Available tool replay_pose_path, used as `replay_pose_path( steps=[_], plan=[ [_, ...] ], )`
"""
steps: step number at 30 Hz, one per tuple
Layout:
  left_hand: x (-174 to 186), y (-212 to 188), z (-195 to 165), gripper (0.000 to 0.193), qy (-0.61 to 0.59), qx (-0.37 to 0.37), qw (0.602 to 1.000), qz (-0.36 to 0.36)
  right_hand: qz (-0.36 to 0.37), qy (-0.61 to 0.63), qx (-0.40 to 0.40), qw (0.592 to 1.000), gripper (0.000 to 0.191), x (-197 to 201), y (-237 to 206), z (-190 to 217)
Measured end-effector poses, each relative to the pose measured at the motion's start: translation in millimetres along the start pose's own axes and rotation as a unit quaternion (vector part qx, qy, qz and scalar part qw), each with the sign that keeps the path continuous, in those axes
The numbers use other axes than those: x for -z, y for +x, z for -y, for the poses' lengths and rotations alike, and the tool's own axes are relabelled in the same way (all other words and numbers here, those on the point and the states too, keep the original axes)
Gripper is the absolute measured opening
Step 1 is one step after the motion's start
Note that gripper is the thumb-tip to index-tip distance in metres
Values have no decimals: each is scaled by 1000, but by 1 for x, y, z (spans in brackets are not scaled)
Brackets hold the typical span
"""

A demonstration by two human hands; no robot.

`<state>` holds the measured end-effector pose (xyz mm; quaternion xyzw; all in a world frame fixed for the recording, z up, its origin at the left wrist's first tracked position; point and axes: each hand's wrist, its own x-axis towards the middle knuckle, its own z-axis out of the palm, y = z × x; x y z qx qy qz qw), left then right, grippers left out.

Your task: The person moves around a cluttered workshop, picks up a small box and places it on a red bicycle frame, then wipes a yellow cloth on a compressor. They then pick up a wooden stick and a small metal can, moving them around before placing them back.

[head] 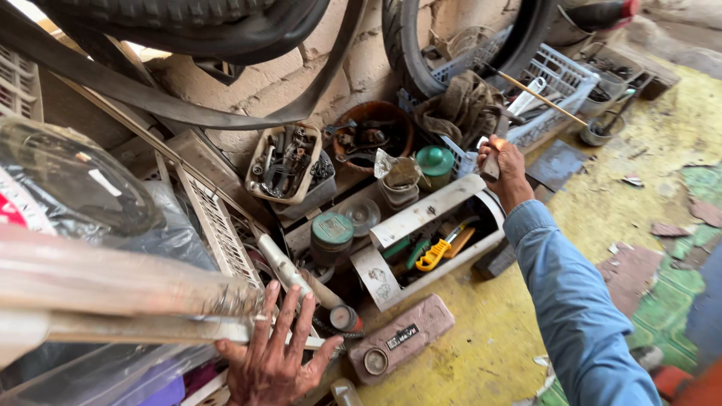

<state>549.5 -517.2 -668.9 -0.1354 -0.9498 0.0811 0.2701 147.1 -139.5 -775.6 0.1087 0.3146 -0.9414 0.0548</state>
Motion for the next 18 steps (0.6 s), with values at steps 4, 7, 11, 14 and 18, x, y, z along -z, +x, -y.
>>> replay_pose_path(
  steps=[4, 7, 11, 14, 18],
  plan=[
    [0, 2, -4, 80, -16, 16, 1000, 18, -44, -37, -3, 998, 27, -2, 33, -2],
    [0, 3, -5, 79, -5, 45, 998, 30, -68, -58, 51, 995, 38, -1, 49, -3],
    [-3, 6, 3, 79, -13, 7, 1000, 3, -112, -194, 67, 972, 45, 0, 59, 6],
    [-9, 6, 6, 74, -80, -28, 996, 26, -218, -667, 41, 711, 68, 4, 75, 25],
    [-18, 3, 3, 75, -71, -4, 997, 38, -256, -803, 158, 515, 48, 35, 89, 62]
  ],
)
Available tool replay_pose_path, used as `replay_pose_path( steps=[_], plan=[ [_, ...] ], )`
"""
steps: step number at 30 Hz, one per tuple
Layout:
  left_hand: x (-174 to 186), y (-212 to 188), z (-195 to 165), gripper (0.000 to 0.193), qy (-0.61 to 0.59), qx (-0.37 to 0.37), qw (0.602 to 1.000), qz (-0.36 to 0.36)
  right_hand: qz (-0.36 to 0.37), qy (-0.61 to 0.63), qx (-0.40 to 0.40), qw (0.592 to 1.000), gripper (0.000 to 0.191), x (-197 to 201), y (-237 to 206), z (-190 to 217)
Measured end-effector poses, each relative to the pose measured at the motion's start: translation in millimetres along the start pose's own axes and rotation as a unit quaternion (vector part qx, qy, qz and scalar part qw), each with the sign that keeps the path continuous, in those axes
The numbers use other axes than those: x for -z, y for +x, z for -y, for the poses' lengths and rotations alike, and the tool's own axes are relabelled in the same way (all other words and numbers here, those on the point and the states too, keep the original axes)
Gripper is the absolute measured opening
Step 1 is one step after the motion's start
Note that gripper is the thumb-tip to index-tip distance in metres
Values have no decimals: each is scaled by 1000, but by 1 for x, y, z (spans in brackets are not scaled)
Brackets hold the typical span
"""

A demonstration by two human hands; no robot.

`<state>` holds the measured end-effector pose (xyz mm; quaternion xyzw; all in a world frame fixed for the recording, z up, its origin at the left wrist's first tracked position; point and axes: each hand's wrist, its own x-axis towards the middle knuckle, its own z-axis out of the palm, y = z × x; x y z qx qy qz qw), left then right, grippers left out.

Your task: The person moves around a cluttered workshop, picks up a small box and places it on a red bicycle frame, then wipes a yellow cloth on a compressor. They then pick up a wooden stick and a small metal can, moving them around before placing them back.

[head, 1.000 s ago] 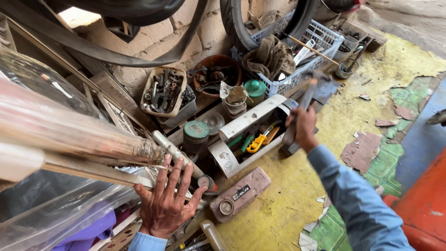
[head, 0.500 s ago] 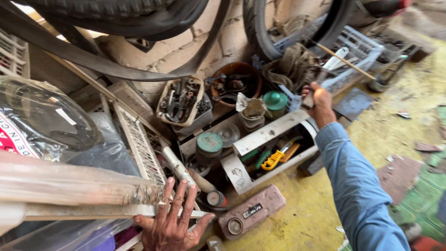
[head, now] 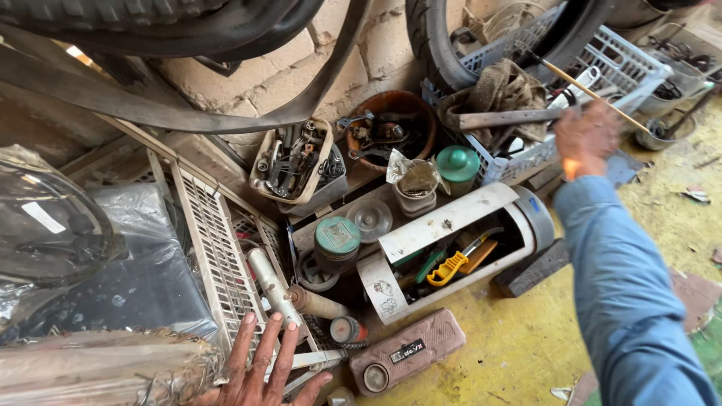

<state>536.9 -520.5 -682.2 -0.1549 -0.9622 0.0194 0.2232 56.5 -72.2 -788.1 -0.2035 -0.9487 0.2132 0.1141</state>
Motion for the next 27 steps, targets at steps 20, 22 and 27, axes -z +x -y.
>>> replay_pose_path(
  steps=[20, 22, 27],
  plan=[
    [21, 13, -15, 80, 29, 45, 999, -4, -82, 20, 180, 980, 29, -27, 19, -81],
    [22, 12, -16, 82, 45, 49, 998, -15, -99, 111, 174, 973, 33, -22, 8, -73],
    [15, 3, -12, 91, 79, 10, 996, -46, -181, 329, 277, 884, 24, 4, -61, -57]
  ],
)
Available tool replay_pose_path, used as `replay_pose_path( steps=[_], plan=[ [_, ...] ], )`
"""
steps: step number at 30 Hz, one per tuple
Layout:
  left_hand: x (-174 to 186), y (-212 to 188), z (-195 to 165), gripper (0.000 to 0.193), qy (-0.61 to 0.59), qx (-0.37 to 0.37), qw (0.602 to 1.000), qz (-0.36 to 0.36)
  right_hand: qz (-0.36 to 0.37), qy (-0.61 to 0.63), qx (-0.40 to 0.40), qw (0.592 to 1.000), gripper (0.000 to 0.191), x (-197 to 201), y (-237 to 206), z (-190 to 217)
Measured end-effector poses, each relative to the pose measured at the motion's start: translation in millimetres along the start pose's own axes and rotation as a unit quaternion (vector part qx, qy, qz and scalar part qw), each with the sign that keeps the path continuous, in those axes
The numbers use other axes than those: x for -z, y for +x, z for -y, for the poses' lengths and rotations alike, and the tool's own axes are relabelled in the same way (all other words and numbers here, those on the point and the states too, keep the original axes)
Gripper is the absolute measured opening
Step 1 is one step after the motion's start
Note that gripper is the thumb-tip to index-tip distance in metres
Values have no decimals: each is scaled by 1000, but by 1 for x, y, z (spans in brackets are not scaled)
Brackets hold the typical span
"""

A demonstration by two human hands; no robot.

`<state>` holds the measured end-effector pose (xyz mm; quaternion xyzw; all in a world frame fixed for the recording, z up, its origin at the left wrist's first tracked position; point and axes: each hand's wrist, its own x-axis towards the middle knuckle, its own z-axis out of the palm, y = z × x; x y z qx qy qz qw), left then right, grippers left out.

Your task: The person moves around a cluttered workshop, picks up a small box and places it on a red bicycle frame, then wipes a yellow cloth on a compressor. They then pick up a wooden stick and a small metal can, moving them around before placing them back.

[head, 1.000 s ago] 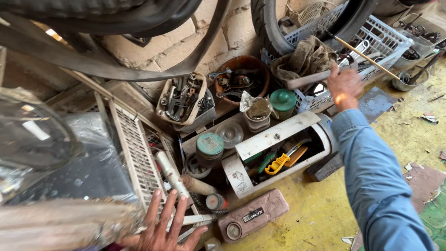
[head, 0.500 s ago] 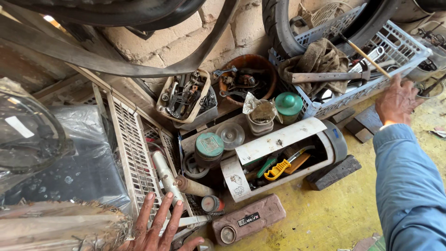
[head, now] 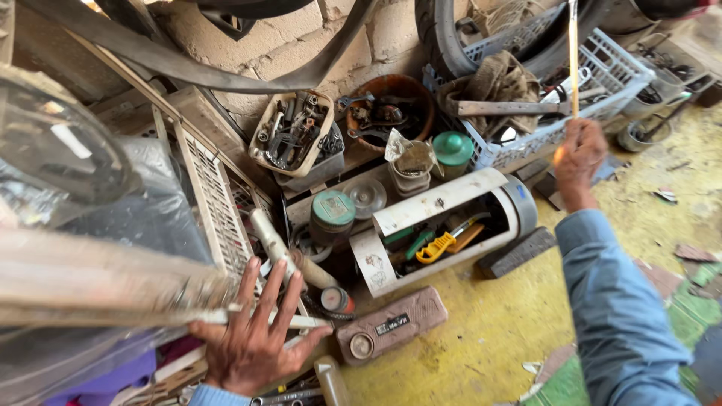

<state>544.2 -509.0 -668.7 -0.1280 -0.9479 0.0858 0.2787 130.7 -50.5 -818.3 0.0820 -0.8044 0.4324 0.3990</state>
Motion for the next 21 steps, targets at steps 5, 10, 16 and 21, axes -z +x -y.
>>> replay_pose_path(
  steps=[5, 10, 16, 21],
  plan=[
    [4, -4, 3, 94, 21, -11, 1000, 17, 69, 227, -197, 951, 25, 32, -83, 100],
    [21, -1, -11, 75, 12, -27, 994, -100, 150, 249, -245, 925, 35, 77, -183, 195],
    [11, 0, -97, 47, -320, 92, 941, -60, 242, 205, -245, 916, 32, 139, -267, 263],
    [-32, 13, -141, 54, -675, 307, 671, -2, 327, 154, -198, 911, 26, 177, -310, 291]
  ],
)
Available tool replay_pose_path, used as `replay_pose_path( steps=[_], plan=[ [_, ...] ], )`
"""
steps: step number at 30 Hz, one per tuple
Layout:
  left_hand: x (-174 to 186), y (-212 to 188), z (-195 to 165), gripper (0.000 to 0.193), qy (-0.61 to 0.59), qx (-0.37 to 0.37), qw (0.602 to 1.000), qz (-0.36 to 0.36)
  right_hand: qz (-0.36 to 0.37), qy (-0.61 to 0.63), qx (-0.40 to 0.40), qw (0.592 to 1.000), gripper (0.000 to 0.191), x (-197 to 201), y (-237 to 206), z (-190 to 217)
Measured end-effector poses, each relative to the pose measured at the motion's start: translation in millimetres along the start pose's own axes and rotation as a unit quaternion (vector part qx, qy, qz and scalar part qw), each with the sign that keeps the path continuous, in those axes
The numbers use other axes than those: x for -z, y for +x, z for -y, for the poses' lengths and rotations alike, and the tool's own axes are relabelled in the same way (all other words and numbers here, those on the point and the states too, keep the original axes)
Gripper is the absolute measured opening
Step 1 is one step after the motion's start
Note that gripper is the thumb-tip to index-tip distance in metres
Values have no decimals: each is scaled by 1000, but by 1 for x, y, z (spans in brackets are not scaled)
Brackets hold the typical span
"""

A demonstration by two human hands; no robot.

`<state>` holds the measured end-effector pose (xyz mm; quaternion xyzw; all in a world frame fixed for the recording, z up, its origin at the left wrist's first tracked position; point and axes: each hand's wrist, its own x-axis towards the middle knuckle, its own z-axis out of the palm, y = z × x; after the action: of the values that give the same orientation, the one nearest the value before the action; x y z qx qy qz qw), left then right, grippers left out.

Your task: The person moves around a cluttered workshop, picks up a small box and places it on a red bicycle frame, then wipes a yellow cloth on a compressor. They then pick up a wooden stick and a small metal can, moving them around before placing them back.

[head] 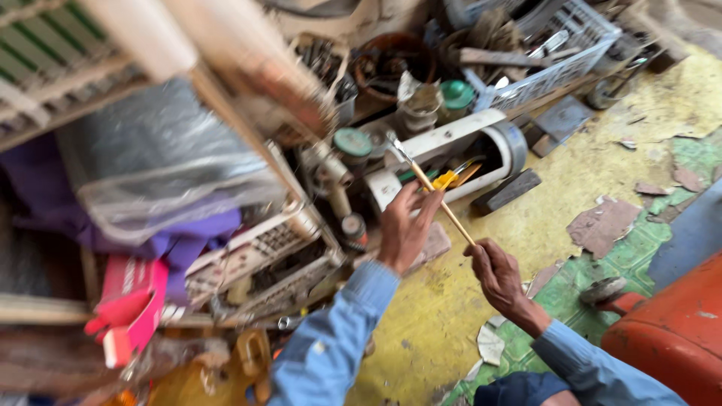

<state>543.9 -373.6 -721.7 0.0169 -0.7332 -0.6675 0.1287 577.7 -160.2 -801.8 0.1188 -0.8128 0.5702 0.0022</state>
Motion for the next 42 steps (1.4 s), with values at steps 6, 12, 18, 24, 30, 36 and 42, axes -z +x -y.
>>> replay_pose_path(
  steps=[6, 12, 18, 24, 30, 36, 42],
  plan=[
    [0, -13, 23, 28, -321, 171, 932, 0, 161, 356, -154, 907, 47, 36, -8, 12],
    [15, -35, 16, 24, -344, 235, 909, 12, 202, 569, -220, 766, 60, 47, 12, 32],
    [5, -54, 8, 27, -413, 290, 863, -4, 195, 180, 10, 964, 78, -4, 1, 62],
    [1, -87, -7, 36, -420, 267, 867, 27, 12, 143, 127, 981, 28, -31, 16, 91],
    [78, -112, -37, 44, -130, 150, 977, 82, 28, 47, 208, 977, 21, -47, 26, 147],
    [152, -96, -75, 26, 41, 73, 991, -101, 36, 96, 270, 957, 20, -76, 41, 191],
    [179, -89, -91, 15, 27, -3, 983, -181, 60, 52, 309, 948, 20, -85, 37, 207]
  ],
)
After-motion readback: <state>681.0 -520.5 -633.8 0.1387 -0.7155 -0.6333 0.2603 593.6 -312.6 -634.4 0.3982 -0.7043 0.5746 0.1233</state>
